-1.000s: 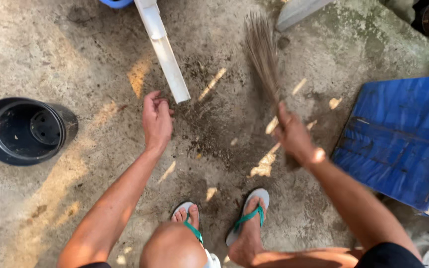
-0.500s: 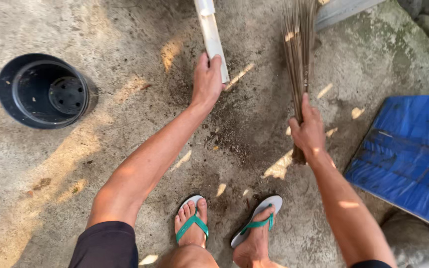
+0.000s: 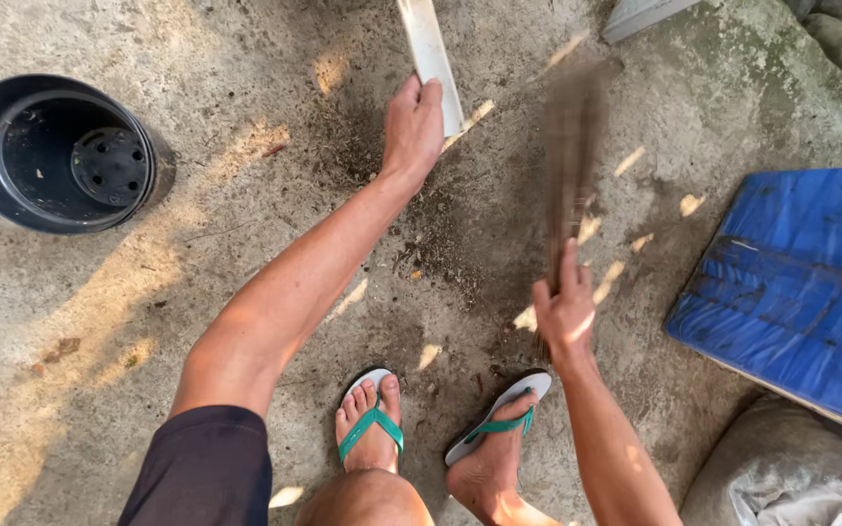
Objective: The person sweeps debris on a concrete floor using a small hand broom, gathering dirt and leaves into a pile. They move a plastic bag and a plant pot out of the way, then continue sweeping and briefly switch to a long-handled broom before returning to the hand broom.
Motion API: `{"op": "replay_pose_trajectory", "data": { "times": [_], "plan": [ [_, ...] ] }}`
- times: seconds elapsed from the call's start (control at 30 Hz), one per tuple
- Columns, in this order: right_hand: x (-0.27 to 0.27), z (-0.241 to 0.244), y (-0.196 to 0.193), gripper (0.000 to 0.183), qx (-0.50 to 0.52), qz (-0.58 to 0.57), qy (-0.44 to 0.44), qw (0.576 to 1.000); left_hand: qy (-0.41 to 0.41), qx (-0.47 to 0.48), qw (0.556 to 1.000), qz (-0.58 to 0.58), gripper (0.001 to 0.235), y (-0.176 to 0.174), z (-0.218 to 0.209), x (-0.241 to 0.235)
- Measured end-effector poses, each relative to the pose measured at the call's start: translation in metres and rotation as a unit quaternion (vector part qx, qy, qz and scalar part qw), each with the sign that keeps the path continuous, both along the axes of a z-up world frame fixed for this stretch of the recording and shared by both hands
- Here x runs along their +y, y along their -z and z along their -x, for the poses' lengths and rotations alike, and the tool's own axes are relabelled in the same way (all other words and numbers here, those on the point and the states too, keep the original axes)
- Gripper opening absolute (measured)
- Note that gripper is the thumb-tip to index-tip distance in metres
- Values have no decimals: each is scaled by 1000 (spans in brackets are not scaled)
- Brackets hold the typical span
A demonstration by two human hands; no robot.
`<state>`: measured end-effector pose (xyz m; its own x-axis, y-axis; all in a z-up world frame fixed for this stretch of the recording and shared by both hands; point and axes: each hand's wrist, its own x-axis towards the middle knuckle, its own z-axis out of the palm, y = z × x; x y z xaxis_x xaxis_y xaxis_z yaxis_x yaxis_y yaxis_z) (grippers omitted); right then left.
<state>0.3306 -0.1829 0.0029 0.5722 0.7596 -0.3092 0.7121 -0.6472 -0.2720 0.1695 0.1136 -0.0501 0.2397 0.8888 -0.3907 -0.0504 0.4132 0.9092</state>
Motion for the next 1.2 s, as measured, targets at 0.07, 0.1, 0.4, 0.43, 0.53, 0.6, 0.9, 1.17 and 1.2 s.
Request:
{"op": "replay_pose_trajectory", "data": {
  "times": [0.07,0.1,0.4,0.43,0.53,0.6,0.9,1.17,1.2],
  "plan": [
    [-6,4,9,80,-7,-114,-65,991,13,46,999,22,44,-3,-7,-2],
    [-7,8,12,81,-11,-173,-97,980,21,67,997,31,44,-6,-11,-1],
    [13,46,-33,81,143,12,141,980,0,82,996,-31,55,-13,-3,-3],
    [26,40,-39,81,111,-47,107,987,6,63,998,-14,57,-14,2,-5],
    [65,34,-50,79,82,-95,91,988,23,47,998,20,65,-21,16,-7],
    [70,49,-51,75,151,77,189,967,28,97,994,52,66,-25,33,-19],
    [35,67,-43,82,120,86,-39,988,-139,139,978,-75,40,-14,137,-86],
    [44,65,-25,86,181,118,-6,976,-154,317,922,-159,37,-10,214,-169],
    [29,72,-27,87,201,148,-40,967,-152,366,899,-188,39,-7,225,-182]
  ]
}}
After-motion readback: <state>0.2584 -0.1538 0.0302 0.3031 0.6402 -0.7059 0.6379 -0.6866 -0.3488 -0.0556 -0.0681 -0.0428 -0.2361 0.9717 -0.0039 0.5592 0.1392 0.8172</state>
